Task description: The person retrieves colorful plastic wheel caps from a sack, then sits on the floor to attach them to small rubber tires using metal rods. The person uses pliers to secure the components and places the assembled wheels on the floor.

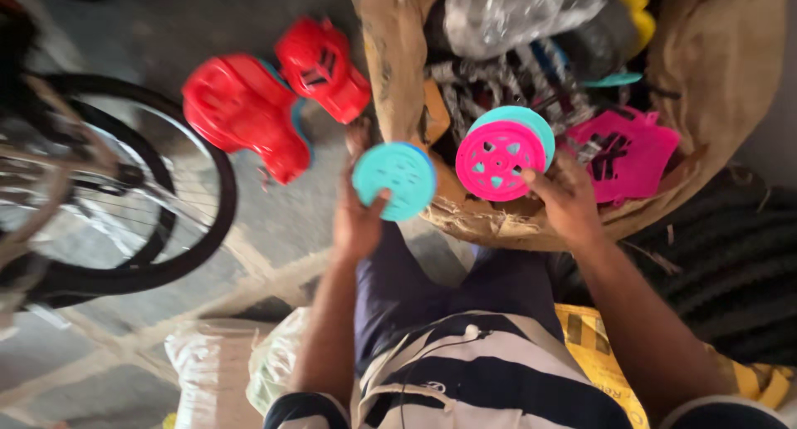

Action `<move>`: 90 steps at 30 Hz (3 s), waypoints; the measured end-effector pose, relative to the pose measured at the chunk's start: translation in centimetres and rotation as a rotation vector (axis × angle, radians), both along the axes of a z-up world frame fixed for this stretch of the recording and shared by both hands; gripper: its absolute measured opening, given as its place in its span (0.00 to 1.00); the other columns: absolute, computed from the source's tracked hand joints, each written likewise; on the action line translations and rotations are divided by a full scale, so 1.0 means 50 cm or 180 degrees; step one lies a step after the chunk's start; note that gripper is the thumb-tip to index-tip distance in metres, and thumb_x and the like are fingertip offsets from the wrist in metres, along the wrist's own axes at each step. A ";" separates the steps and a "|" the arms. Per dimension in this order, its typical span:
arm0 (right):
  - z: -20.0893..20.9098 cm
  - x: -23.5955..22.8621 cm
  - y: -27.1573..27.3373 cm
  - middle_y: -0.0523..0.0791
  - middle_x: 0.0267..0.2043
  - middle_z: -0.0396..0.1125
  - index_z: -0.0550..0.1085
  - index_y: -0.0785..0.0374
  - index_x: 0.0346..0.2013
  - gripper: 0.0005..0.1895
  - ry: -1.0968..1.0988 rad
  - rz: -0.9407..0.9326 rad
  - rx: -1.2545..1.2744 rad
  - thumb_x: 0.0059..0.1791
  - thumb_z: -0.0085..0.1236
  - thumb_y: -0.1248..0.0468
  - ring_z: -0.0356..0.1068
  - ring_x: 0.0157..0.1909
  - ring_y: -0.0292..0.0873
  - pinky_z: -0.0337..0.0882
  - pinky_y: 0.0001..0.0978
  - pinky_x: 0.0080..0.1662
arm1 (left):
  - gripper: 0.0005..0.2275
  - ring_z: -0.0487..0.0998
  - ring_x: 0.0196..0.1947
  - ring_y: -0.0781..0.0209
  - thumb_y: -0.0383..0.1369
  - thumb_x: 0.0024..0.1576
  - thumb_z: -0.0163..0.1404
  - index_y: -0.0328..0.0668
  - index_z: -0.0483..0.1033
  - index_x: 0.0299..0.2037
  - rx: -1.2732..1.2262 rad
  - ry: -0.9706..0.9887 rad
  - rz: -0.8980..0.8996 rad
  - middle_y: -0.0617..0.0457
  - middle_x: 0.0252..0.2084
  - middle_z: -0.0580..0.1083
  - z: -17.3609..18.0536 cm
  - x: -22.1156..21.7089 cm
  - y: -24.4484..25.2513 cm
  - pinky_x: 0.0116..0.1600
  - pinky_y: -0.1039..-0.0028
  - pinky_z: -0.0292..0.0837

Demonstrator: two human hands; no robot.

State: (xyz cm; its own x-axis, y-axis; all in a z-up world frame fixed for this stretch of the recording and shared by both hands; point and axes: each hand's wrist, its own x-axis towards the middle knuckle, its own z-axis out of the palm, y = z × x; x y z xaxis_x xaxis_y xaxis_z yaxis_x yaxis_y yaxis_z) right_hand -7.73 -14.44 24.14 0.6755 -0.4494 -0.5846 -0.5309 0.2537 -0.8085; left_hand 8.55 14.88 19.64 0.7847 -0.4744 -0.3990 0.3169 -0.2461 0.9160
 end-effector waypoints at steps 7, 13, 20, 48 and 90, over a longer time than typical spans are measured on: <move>0.274 -0.016 0.041 0.39 0.37 0.70 0.74 0.64 0.47 0.11 -0.0579 -0.0088 -0.0361 0.52 0.63 0.66 0.68 0.35 0.31 0.68 0.25 0.38 | 0.15 0.77 0.52 0.64 0.36 0.68 0.46 0.33 0.77 0.56 -0.0456 0.0598 -0.0706 0.50 0.50 0.79 0.153 -0.093 -0.111 0.60 0.70 0.71; 0.368 -0.078 0.039 0.41 0.37 0.71 0.74 0.65 0.49 0.14 -0.0811 -0.0462 -0.0811 0.50 0.65 0.67 0.67 0.33 0.31 0.68 0.25 0.36 | 0.14 0.77 0.45 0.67 0.35 0.62 0.57 0.32 0.80 0.52 -0.0748 0.0400 -0.0983 0.53 0.44 0.80 0.251 -0.119 -0.173 0.53 0.70 0.75; 0.424 -0.183 -0.013 0.42 0.53 0.73 0.72 0.65 0.60 0.17 -0.1816 -0.1111 -0.0712 0.56 0.59 0.65 0.72 0.53 0.34 0.72 0.29 0.56 | 0.14 0.78 0.44 0.69 0.32 0.61 0.58 0.33 0.79 0.53 -0.1238 0.0581 -0.0718 0.55 0.46 0.80 0.280 -0.111 -0.172 0.53 0.71 0.76; 0.464 -0.205 0.008 0.48 0.59 0.70 0.66 0.65 0.62 0.23 -0.2033 -0.2252 0.0818 0.52 0.59 0.68 0.72 0.59 0.45 0.72 0.37 0.57 | 0.13 0.79 0.51 0.50 0.29 0.52 0.58 0.45 0.84 0.48 -0.0839 -0.4794 -0.1932 0.42 0.65 0.71 0.537 -0.112 -0.269 0.52 0.63 0.78; 0.369 -0.204 0.028 0.51 0.61 0.66 0.64 0.61 0.48 0.22 -0.2153 -0.2192 -0.0703 0.48 0.61 0.83 0.70 0.60 0.44 0.76 0.37 0.61 | 0.33 0.67 0.67 0.57 0.28 0.63 0.54 0.32 0.48 0.75 -0.1738 0.0196 -0.1378 0.43 0.66 0.66 0.402 -0.195 -0.298 0.70 0.65 0.64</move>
